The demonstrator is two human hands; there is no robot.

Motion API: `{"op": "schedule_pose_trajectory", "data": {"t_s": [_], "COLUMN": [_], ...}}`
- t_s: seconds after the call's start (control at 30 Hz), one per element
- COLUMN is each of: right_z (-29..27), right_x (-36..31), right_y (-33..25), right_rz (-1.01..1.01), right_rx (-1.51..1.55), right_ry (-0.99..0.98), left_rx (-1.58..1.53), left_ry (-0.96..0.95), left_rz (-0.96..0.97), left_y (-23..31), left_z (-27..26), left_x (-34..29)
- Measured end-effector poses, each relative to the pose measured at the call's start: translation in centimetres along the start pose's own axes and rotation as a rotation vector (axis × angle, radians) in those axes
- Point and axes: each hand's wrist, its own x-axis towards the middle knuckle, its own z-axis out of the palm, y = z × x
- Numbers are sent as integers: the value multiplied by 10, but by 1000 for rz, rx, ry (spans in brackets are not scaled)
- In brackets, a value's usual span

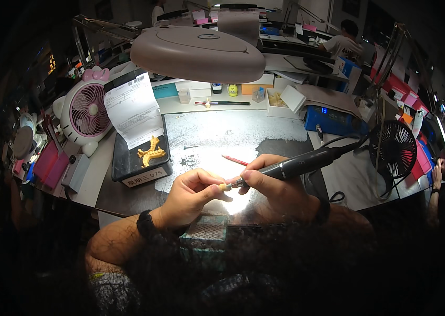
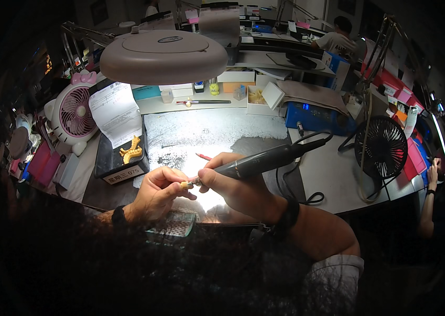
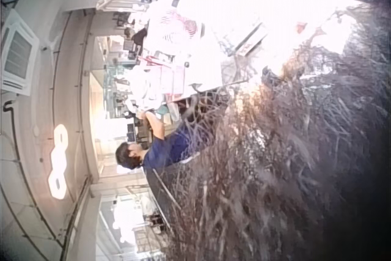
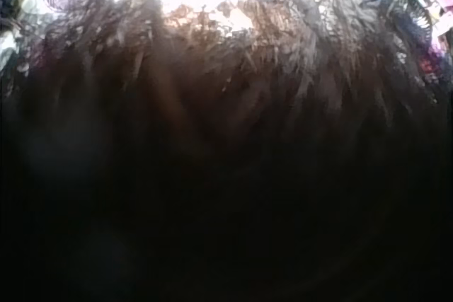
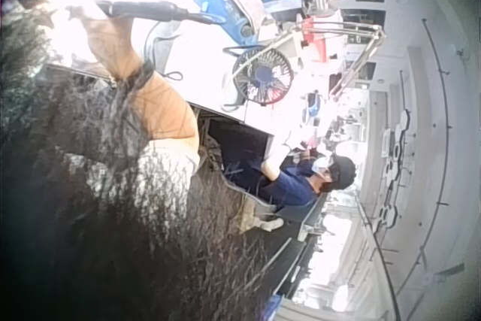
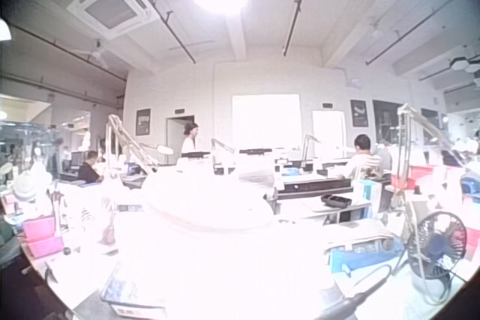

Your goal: Grinding and refining a dental model using a rotary tool.

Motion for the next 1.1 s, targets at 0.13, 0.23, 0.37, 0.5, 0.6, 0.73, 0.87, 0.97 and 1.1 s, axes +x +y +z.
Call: {"op": "schedule_pose_trajectory", "data": {"t_s": [0.13,0.23,0.37,0.5,0.6,0.73,0.87,0.97,1.1], "right_z": [1,-1,0,2,1,0,0,0,-1], "right_x": [0,1,1,0,0,0,0,0,1], "right_y": [-1,2,1,-1,0,1,1,1,0], "right_rz": [1,-3,-18,6,9,10,2,6,-11], "right_rx": [10,-2,-20,-12,-27,-37,-24,-19,-32], "right_ry": [-5,-5,-12,15,6,-6,2,0,-23], "left_rx": [-1,-10,10,14,23,32,26,28,33], "left_ry": [4,-6,1,3,7,9,6,3,0], "left_rz": [-5,-7,-9,-15,-17,-22,-25,-23,-24], "left_y": [2,-2,0,1,0,-1,0,0,1], "left_z": [1,-2,0,0,-1,-2,-1,-1,-1], "left_x": [-1,0,-1,-1,-2,-1,-1,-1,-1]}}
